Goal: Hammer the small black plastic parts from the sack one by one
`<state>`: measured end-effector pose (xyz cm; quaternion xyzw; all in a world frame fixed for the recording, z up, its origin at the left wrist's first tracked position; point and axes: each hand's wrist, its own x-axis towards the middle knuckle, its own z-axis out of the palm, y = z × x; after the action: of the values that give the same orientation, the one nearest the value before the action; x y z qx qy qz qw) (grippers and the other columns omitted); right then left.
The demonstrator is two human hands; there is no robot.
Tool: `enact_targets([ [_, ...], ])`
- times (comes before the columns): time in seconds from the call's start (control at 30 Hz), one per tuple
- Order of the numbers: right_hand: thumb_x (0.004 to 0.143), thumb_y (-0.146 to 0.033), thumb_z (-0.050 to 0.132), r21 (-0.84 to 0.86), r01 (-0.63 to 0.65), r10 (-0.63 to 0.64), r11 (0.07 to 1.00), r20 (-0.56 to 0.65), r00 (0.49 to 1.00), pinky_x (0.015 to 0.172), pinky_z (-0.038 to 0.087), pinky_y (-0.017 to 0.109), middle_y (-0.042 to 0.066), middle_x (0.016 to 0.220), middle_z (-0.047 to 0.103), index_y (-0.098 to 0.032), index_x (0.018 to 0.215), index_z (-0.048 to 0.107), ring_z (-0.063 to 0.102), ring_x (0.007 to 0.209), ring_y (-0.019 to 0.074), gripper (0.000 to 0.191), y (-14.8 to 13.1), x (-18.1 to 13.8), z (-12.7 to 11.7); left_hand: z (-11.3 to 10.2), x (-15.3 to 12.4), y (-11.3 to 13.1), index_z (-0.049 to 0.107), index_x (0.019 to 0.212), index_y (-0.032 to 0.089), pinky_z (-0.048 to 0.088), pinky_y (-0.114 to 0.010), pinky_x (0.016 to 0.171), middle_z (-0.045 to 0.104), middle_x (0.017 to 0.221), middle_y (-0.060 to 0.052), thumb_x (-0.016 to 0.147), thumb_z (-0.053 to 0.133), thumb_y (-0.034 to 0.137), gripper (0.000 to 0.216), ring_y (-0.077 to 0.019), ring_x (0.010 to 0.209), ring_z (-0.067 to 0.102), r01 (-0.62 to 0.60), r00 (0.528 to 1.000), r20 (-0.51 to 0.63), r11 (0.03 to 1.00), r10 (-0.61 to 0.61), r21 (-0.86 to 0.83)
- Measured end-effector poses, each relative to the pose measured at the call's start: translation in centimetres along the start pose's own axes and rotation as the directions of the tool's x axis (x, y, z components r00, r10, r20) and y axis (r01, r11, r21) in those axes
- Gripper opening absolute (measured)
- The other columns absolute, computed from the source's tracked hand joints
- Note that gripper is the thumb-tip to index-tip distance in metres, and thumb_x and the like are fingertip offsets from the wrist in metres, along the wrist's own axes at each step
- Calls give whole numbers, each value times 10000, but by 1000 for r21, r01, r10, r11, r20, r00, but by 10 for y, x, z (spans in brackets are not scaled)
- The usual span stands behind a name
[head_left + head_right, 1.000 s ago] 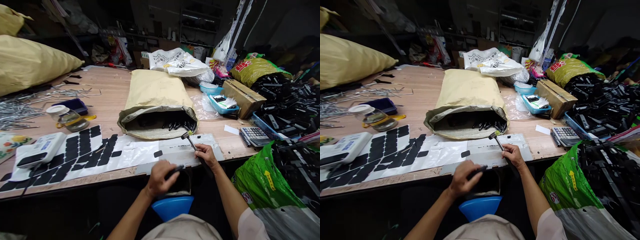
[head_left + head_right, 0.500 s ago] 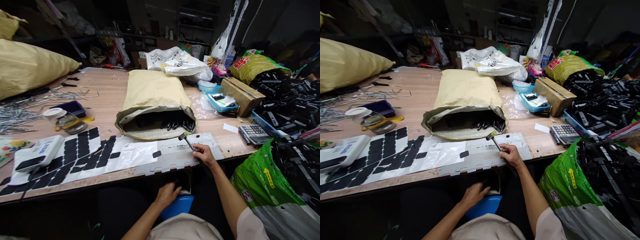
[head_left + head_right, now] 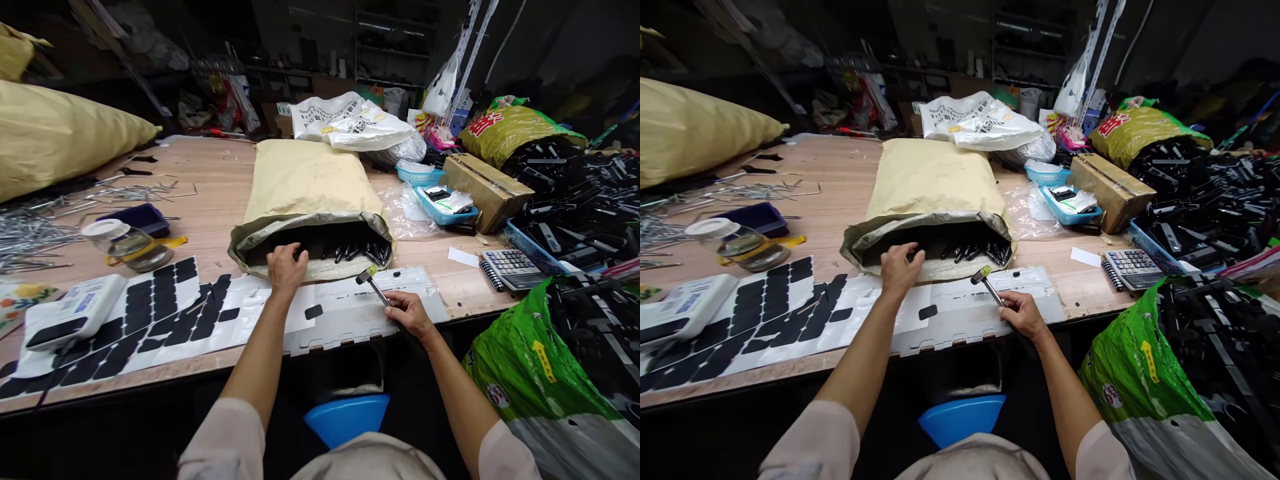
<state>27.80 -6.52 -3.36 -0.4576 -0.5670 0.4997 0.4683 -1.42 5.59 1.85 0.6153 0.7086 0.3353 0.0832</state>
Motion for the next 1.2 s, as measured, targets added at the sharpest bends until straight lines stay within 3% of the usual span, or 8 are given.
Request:
enact_targets([
  [0.13, 737, -262, 697, 20, -4, 4, 1000, -22, 1000, 578, 502, 294, -49, 558, 593, -150, 1066, 738, 596, 521, 148, 351, 0, 2, 0, 21, 31, -19, 709, 1141, 128, 384, -555, 975, 611, 1193, -232, 869, 579, 290, 342, -432, 1204, 453, 61, 993, 86, 972, -82, 225],
  [0.37, 737, -256, 702, 46, -10, 11, 999, -17, 1000, 584, 489, 294, -25, 580, 656, -136, 1068, 735, 610, 520, 151, 353, -1, 4, -1, 28, 37, -28, 734, 980, 141, 379, -553, 938, 633, 1081, -224, 835, 629, 279, 226, -438, 1179, 445, 117, 990, 50, 956, -135, 268],
  [0.47, 733, -254, 706, 77, -11, 13, 997, -29, 999, 585, 487, 291, -33, 562, 642, -131, 1057, 733, 608, 514, 150, 347, -2, 3, 0, 16, 27, -21, 738, 964, 185, 401, -528, 934, 625, 1118, -180, 825, 676, 362, 234, -407, 1148, 474, -10, 1000, -8, 986, 11, 165],
  [0.53, 729, -249, 709, 99, -6, 10, 995, -34, 999, 589, 487, 288, -38, 556, 630, -129, 1046, 733, 601, 512, 146, 340, -3, 3, 0, 7, 9, -14, 736, 1003, 212, 403, -483, 945, 652, 1088, -128, 864, 654, 390, 240, -340, 1085, 523, -201, 980, 5, 978, 201, 57],
  [0.63, 732, -250, 707, 101, 3, 0, 995, -34, 999, 594, 489, 292, -40, 555, 618, -130, 1050, 734, 595, 521, 147, 340, -5, 3, -1, 0, -29, -6, 740, 998, 233, 387, -417, 949, 700, 971, -57, 888, 656, 374, 198, -251, 971, 572, -471, 857, 159, 870, 491, -146],
  [0.7, 739, -253, 699, 80, 7, -5, 997, -30, 1000, 595, 489, 295, -37, 562, 616, -133, 1063, 735, 594, 527, 150, 348, -5, 2, -1, 5, -53, -4, 752, 953, 231, 385, -393, 924, 708, 922, -43, 864, 692, 355, 164, -231, 933, 576, -517, 783, 257, 822, 567, -239],
  [0.83, 742, -249, 673, -2, 14, -14, 1000, 10, 1000, 570, 460, 279, -30, 590, 612, -131, 1110, 737, 566, 527, 140, 392, -3, 0, 1, 22, -78, -8, 764, 972, 242, 399, -379, 889, 699, 912, -38, 825, 730, 353, 188, -233, 936, 551, -431, 796, 331, 859, 506, -277],
  [1.2, 769, -225, 643, -322, 179, -133, 930, 160, 978, 510, 328, 227, -24, 620, 548, -142, 1089, 775, 405, 534, 101, 356, -20, -2, 18, 24, -77, -9, 738, 870, 233, 416, -352, 834, 685, 872, -18, 740, 799, 345, 182, -238, 941, 524, -271, 844, 367, 900, 392, -341],
])
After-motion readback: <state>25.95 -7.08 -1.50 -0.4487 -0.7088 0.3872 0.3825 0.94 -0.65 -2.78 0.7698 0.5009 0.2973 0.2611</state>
